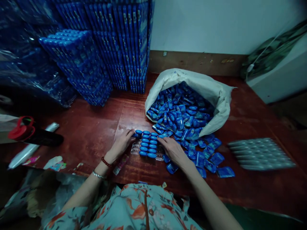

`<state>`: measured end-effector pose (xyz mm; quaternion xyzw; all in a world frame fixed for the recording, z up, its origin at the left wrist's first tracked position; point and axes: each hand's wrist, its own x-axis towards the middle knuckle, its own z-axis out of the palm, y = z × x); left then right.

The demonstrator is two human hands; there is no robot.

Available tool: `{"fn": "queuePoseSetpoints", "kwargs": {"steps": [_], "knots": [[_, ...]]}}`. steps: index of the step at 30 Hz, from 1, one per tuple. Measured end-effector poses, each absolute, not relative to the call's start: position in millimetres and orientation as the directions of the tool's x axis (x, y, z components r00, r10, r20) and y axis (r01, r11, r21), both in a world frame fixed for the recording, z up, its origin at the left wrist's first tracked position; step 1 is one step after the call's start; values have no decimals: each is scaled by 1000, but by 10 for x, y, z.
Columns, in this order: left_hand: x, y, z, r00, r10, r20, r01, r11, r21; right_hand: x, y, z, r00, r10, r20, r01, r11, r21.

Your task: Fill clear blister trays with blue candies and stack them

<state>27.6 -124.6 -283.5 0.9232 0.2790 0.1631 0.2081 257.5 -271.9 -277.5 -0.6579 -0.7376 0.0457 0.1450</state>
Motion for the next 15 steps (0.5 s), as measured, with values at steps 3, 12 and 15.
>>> {"fn": "queuePoseSetpoints", "kwargs": {"steps": [3,12,15], "knots": [[295,-1205,-2734,871,470,147,408,-855,319,2613,-2705,-2779,-45,984,172,924,106,-366],[511,-1117,-2618,985,167,-38,171,-979,108,2702,-2651,-2607,-78,997,11,937,77,-342],[541,-1108,-2662,980,201,5,200,-974,107,2529,-2574,-2566,-5,998,-60,982,-6,-189]]}}
